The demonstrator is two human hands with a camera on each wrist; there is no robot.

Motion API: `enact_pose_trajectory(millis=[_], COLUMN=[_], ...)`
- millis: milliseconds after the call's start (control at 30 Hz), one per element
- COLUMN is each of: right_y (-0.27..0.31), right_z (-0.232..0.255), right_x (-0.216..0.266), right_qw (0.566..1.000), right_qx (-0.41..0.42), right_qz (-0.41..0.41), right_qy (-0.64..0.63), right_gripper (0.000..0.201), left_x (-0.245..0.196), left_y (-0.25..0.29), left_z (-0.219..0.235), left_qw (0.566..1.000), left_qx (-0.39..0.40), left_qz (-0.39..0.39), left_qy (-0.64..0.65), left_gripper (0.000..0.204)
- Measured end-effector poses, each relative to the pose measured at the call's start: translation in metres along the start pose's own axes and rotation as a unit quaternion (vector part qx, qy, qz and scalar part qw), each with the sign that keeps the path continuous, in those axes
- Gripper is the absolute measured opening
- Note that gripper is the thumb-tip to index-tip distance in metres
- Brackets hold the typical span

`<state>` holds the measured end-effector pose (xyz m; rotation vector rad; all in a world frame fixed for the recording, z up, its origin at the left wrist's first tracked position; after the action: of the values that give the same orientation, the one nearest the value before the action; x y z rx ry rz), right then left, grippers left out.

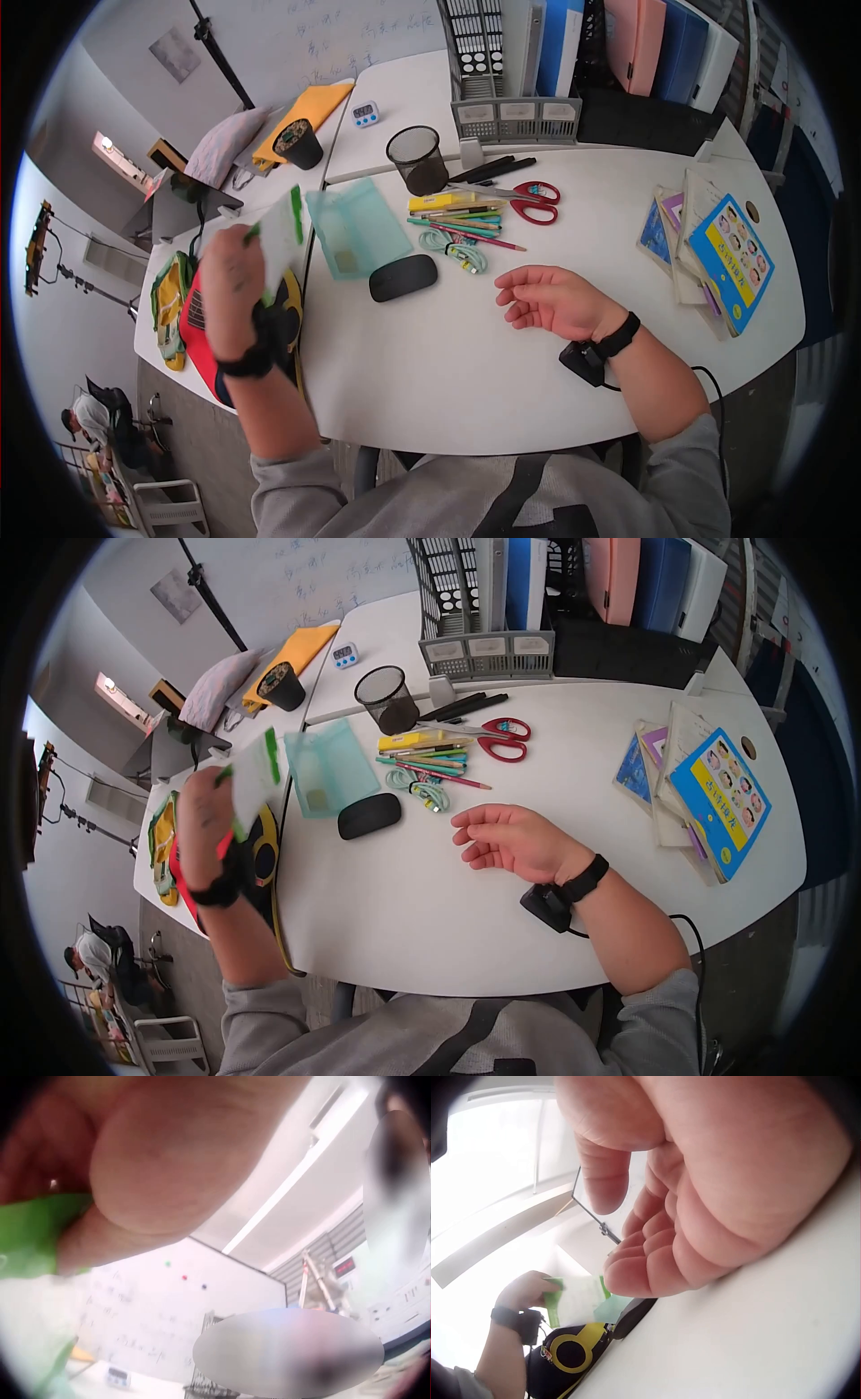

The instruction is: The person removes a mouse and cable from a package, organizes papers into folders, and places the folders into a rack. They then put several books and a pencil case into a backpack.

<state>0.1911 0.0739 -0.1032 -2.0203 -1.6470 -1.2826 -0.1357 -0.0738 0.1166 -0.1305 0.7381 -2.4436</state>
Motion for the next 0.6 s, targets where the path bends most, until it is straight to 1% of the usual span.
enact_pose_trajectory(millis=[67,100,133,167,200,233,267,300,333,367,400,433,467,500,533,567,600], right_y=[0.000,0.000,0.001,0.001,0.003,0.005,0.009,0.019,0.034,0.045,0.049,0.053,0.059,0.062,0.067,0.070,0.071], right_z=[-0.001,-0.001,-0.002,-0.004,-0.005,-0.008,-0.009,-0.015,-0.025,-0.029,-0.026,-0.021,-0.016,-0.008,-0.006,-0.005,-0.005], right_x=[-0.003,-0.001,-0.001,-0.001,0.003,0.013,0.024,0.034,0.054,0.070,0.070,0.074,0.078,0.073,0.072,0.067,0.060], right_qw=[1.000,1.000,1.000,1.000,1.000,1.000,0.998,0.997,0.993,0.986,0.986,0.978,0.949,0.942,0.942,0.937,0.930], right_qx=[0.003,0.004,0.008,0.011,0.008,0.002,-0.006,-0.017,-0.022,-0.027,-0.039,-0.085,-0.125,-0.159,-0.157,-0.148,-0.135], right_qz=[-0.010,-0.005,-0.010,-0.015,-0.009,0.019,0.049,0.054,0.104,0.152,0.150,0.167,0.177,0.142,0.136,0.101,0.065], right_qy=[0.018,0.015,0.015,0.016,0.016,-0.016,-0.046,-0.042,-0.051,-0.058,-0.054,0.090,0.230,0.258,0.262,0.298,0.335], right_gripper=[0.028,0.028,0.029,0.031,0.031,0.032,0.033,0.033,0.035,0.036,0.036,0.034,0.033,0.028,0.028,0.027,0.026], left_x=[-0.012,-0.010,-0.013,-0.015,-0.022,-0.025,-0.046,-0.070,-0.087,-0.110,-0.130,-0.143,-0.152,-0.151,-0.172,-0.188,-0.188], left_y=[0.008,0.016,0.021,0.027,0.033,0.044,0.055,0.070,0.087,0.103,0.117,0.134,0.150,0.156,0.176,0.196,0.197], left_z=[0.043,0.048,0.047,0.035,0.019,-0.012,-0.036,-0.058,-0.083,-0.097,-0.105,-0.116,-0.125,-0.129,-0.123,-0.108,-0.107], left_qw=[0.983,0.954,0.955,0.885,0.782,0.713,0.670,0.608,0.578,0.546,0.515,0.496,0.478,0.473,0.373,0.266,0.267], left_qx=[-0.001,0.009,0.007,0.012,0.019,0.031,0.061,0.121,0.159,0.205,0.254,0.316,0.376,0.378,0.488,0.581,0.571], left_qz=[0.082,0.123,0.117,0.124,0.126,0.174,0.180,0.190,0.226,0.239,0.237,0.230,0.223,0.226,0.173,0.116,0.124], left_qy=[0.163,0.274,0.274,0.449,0.610,0.679,0.718,0.761,0.768,0.776,0.784,0.775,0.762,0.764,0.770,0.760,0.766], left_gripper=[0.026,0.024,0.024,0.021,0.018,0.014,0.015,0.018,0.020,0.023,0.026,0.031,0.036,0.036,0.041,0.047,0.047])
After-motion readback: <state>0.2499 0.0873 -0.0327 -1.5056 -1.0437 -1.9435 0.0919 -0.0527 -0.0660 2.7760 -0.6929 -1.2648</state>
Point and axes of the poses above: each hand's wrist, its own y-axis away from the middle knuckle, its own z-axis out of the back of the hand, x = y × z, the point moved 10 cm from there along -y, towards the middle knuckle, and after that the axes turned 2 degrees about -x, right-handed, at the moved point
